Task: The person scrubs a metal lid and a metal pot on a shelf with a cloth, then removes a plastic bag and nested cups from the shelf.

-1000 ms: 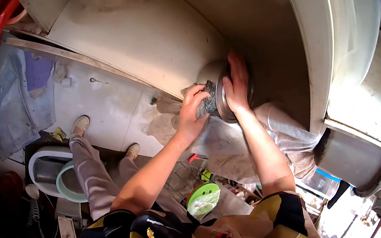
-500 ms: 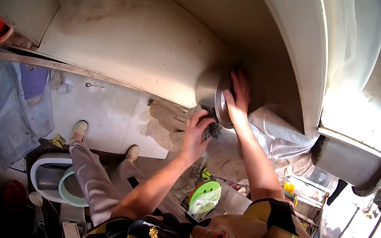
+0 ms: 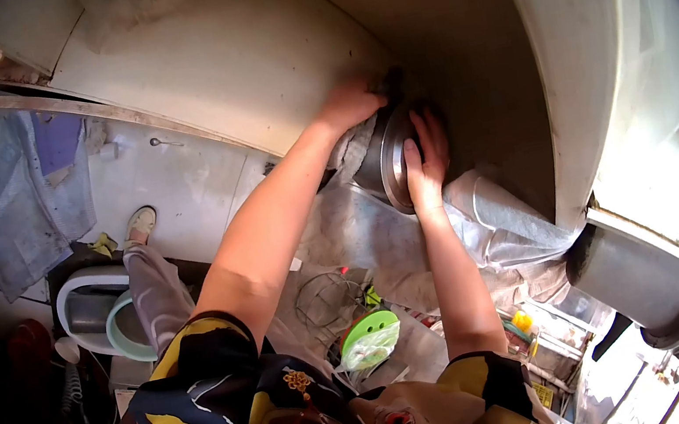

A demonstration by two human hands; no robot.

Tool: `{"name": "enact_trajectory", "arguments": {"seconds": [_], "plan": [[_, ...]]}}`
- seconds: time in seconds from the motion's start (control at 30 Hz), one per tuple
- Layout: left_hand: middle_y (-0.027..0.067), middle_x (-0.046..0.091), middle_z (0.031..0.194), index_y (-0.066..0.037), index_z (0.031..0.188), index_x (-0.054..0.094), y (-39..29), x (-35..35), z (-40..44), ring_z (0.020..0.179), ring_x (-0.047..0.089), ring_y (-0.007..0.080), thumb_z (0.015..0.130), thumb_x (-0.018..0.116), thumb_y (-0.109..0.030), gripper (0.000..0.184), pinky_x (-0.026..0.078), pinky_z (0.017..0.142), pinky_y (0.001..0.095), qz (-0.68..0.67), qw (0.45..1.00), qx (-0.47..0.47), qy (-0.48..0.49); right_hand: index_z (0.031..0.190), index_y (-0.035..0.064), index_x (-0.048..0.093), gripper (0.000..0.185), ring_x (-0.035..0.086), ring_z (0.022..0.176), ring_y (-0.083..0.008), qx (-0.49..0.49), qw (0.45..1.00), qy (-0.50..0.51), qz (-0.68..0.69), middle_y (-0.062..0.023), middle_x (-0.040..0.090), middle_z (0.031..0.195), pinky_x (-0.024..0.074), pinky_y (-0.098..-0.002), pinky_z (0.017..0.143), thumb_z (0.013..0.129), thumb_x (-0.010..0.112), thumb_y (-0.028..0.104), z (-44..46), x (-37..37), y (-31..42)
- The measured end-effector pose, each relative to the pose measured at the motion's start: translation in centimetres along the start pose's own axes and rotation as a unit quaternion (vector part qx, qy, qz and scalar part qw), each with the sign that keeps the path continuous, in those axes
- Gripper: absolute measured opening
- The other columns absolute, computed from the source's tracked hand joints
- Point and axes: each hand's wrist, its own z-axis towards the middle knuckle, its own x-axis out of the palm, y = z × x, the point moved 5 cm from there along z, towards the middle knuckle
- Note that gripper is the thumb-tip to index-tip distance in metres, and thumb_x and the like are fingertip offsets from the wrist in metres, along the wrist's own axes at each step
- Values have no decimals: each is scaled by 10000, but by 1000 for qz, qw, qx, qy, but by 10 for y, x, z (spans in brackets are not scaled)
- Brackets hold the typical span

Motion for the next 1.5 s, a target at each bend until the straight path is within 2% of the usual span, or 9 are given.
{"name": "enact_trajectory", "arguments": {"seconds": [0.07,0.17,0.23,0.43,0.5,0.73,1.0,1.27,1.5], "plan": [[234,615,994,-24,1098,574,-3,6,-11,971,575,381,733,625,-248,432,459,847,403,1,1000,9,1,1230,91,545,413,370,1259,-342,-9,1000,-5,-30,-150,437,1347,266,-408,1062,860,492,266,1,-3,2],[216,602,1040,-10,1094,570,-3,2,-86,989,567,370,737,648,-209,417,458,844,397,-39,982,13,-185,1222,86,549,413,384,1246,-348,-66,997,-3,-38,-149,444,1340,282,-413,1052,858,482,268,-1,-2,-1],[169,564,1104,-18,1096,543,-2,17,-140,1034,544,347,653,708,-2,473,448,890,373,-80,960,64,-259,1221,87,550,416,392,1238,-350,-67,997,-4,-39,-150,450,1333,290,-423,1044,861,471,279,-2,-2,1],[146,527,1192,-42,1091,554,-11,26,-149,1150,492,322,643,665,79,478,388,993,359,-124,963,41,-235,1221,86,551,419,396,1234,-354,-66,996,-4,-58,-145,458,1329,287,-422,1046,870,467,298,-3,-2,0],[164,555,1179,-29,1102,564,-14,10,-106,1143,505,313,671,653,15,443,392,981,351,-98,969,120,-190,1222,80,549,417,399,1233,-354,-61,996,-11,-59,-156,455,1329,285,-420,1048,870,476,291,-1,-1,-2],[189,580,1163,-43,1208,542,-1,20,28,1106,530,321,725,614,-212,517,396,964,353,5,993,51,108,1217,76,556,402,433,1198,-362,-98,991,-54,-78,-180,477,1298,322,-426,1026,855,503,245,4,-3,-5],[173,590,1073,-36,1100,587,-9,6,-73,1036,551,331,659,662,-45,448,440,899,365,-151,968,152,-129,1243,64,527,403,417,1210,-365,-87,993,-43,-65,-179,472,1301,318,-426,1027,870,487,209,6,-1,2],[107,552,1164,-51,1012,589,-13,27,-136,1145,488,280,566,672,114,483,371,999,344,-122,971,107,-177,1250,58,519,415,403,1220,-372,-95,991,-44,-78,-175,460,1316,294,-442,1038,864,487,207,4,-1,-3],[205,604,1032,-52,1041,606,12,12,-5,982,562,374,706,622,-172,356,460,851,407,-33,988,80,-126,1248,59,520,445,411,1210,-369,-94,992,-41,-80,-173,469,1304,298,-450,1036,828,511,210,7,-2,0]]}}
